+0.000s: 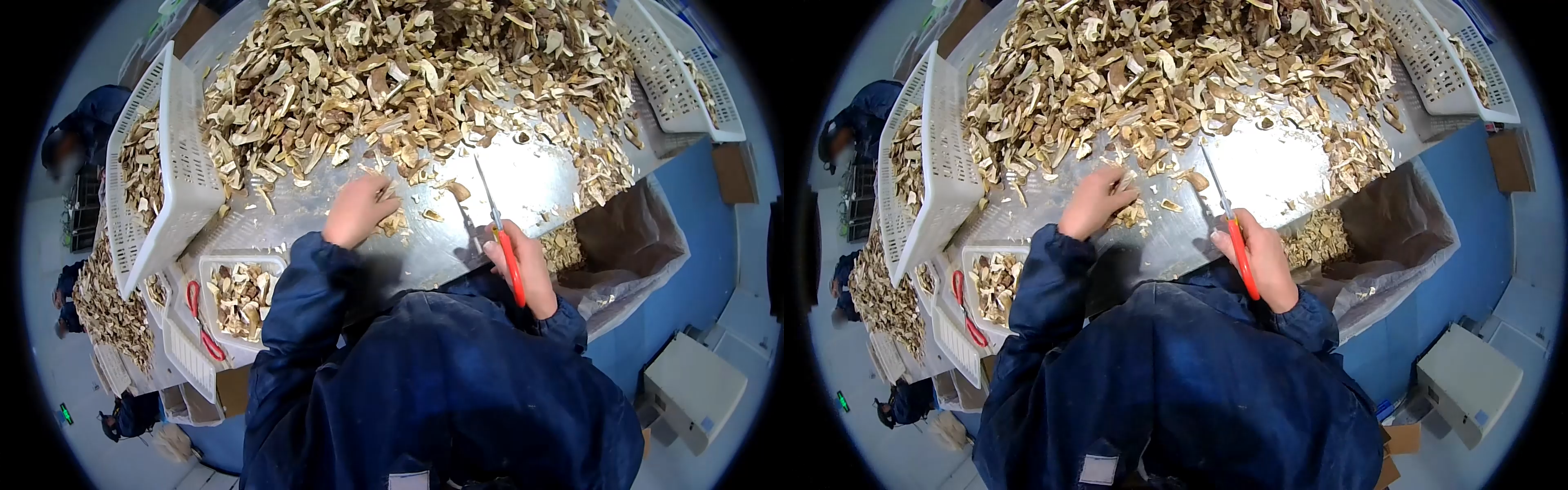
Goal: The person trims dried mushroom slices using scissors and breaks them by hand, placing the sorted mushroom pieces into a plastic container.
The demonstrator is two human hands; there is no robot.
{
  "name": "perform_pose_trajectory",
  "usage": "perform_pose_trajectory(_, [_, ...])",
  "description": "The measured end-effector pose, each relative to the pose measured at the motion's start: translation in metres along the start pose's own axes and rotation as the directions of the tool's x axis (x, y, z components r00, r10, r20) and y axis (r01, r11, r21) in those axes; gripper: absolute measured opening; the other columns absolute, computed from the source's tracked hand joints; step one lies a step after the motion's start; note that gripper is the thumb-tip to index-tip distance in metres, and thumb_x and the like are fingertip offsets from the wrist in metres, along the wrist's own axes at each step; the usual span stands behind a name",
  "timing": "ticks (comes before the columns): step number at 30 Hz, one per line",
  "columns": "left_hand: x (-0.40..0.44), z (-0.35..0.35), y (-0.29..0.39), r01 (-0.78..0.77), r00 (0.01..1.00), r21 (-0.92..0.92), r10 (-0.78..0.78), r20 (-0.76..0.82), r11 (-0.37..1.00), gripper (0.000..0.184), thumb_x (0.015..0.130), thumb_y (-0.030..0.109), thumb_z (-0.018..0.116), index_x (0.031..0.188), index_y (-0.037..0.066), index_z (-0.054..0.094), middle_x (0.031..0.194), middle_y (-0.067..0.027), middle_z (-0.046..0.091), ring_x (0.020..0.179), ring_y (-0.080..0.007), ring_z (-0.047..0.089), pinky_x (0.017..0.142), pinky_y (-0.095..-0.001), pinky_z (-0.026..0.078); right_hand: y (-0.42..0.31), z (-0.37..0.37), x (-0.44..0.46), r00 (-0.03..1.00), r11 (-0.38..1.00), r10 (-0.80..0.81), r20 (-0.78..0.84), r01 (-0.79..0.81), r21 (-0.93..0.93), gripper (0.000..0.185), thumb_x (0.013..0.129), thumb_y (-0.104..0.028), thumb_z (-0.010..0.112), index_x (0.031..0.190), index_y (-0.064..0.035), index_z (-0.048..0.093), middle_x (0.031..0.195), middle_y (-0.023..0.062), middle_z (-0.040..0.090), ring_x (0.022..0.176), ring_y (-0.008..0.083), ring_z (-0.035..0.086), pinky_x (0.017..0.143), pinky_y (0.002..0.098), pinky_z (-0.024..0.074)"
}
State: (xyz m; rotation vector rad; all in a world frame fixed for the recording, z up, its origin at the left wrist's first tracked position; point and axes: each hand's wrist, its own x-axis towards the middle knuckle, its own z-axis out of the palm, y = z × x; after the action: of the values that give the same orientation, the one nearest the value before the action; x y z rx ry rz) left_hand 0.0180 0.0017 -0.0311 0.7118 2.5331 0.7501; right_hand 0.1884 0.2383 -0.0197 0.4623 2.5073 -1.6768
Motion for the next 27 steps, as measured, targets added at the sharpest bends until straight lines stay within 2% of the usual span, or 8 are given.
perform_pose_trajectory(3, [-0.013,-0.022,0.005,0.167,0.936,-0.28,-0.063,0.346,0.945,0.029,0.079,0.024,0.067,0.097,0.001,0.064,0.088,-0.0167,0.063,0.082,-0.0346,0.059,0.071,-0.0403,0.046,0.0,-0.004,0.0,0.999,0.999,0.037,0.007,-0.037,-0.008,0.035,0.087,-0.031,0.067,0.1,-0.0006,0.056,0.06,0.0156,0.054,0.053,0.0294,0.053,0.054,0.0367,0.042])
perform_pose_trajectory(6, [-0.007,-0.01,0.007,0.023,0.996,-0.303,0.003,0.086,0.953,0.028,0.08,0.022,0.068,0.099,0.002,0.066,0.087,-0.0165,0.063,0.08,-0.0325,0.06,0.072,-0.0346,0.046,0.006,-0.003,0.001,0.999,0.998,0.051,0.009,-0.05,-0.023,0.035,0.087,-0.03,0.067,0.102,-0.0005,0.056,0.061,0.0161,0.054,0.053,0.0304,0.055,0.054,0.0371,0.0421])
perform_pose_trajectory(7, [-0.001,-0.001,0.009,-0.099,0.984,-0.055,0.089,-0.157,0.994,0.025,0.079,0.019,0.069,0.098,0.003,0.065,0.089,-0.0169,0.063,0.081,-0.0336,0.061,0.071,-0.0363,0.047,0.005,-0.002,0.002,0.999,0.999,0.046,0.01,-0.045,-0.025,0.035,0.087,-0.03,0.067,0.102,-0.0004,0.056,0.061,0.0162,0.054,0.053,0.0303,0.055,0.054,0.0369,0.042])
perform_pose_trajectory(11, [0.025,0.024,0.026,-0.075,0.955,0.051,0.086,-0.285,0.996,0.02,0.079,0.013,0.068,0.091,0.001,0.058,0.09,-0.019,0.062,0.087,-0.0377,0.06,0.074,-0.044,0.048,0.0,-0.004,-0.002,1.0,1.0,0.013,0.006,-0.013,-0.015,0.035,0.087,-0.028,0.067,0.101,0.0007,0.055,0.06,0.0162,0.053,0.053,0.0303,0.054,0.053,0.0364,0.0415])
perform_pose_trajectory(16, [0.027,0.032,0.017,-0.04,0.964,0.05,0.051,-0.26,0.998,0.019,0.08,0.012,0.066,0.095,0.0,0.06,0.092,-0.0202,0.063,0.09,-0.0376,0.061,0.078,-0.0451,0.049,0.002,-0.007,-0.004,0.996,0.995,0.09,-0.005,-0.09,0.038,0.036,0.087,-0.029,0.066,0.102,0.0017,0.056,0.058,0.0141,0.053,0.052,0.027,0.054,0.053,0.0351,0.0416])
perform_pose_trajectory(21, [0.023,0.028,0.012,-0.099,0.937,0.015,0.098,-0.336,0.995,0.022,0.08,0.012,0.064,0.099,0.0,0.064,0.092,-0.0192,0.064,0.089,-0.0375,0.061,0.078,-0.0447,0.049,0.005,-0.005,-0.001,0.999,1.0,0.029,-0.019,-0.029,-0.01,0.035,0.087,-0.029,0.067,0.102,0.0008,0.057,0.057,0.0134,0.053,0.051,0.0257,0.053,0.053,0.0349,0.0416])
perform_pose_trajectory(24, [0.029,0.026,0.039,-0.08,0.962,-0.009,0.075,-0.262,0.997,0.024,0.08,0.012,0.064,0.101,0.001,0.063,0.092,-0.0193,0.064,0.09,-0.0376,0.061,0.079,-0.0436,0.049,0.004,-0.003,-0.001,1.0,1.0,-0.001,-0.015,0.001,-0.029,0.035,0.087,-0.029,0.067,0.102,0.0005,0.057,0.057,0.0137,0.052,0.05,0.0259,0.052,0.053,0.0351,0.0413])
perform_pose_trajectory(27, [0.044,0.04,0.039,-0.117,0.951,0.137,0.15,-0.272,0.984,0.026,0.081,0.012,0.063,0.104,0.002,0.062,0.093,-0.0195,0.063,0.087,-0.0383,0.061,0.077,-0.0426,0.049,0.004,-0.004,-0.003,1.0,1.0,-0.002,-0.013,0.001,-0.019,0.035,0.087,-0.029,0.067,0.102,0.0004,0.057,0.057,0.0138,0.052,0.05,0.0252,0.051,0.053,0.0352,0.0411])
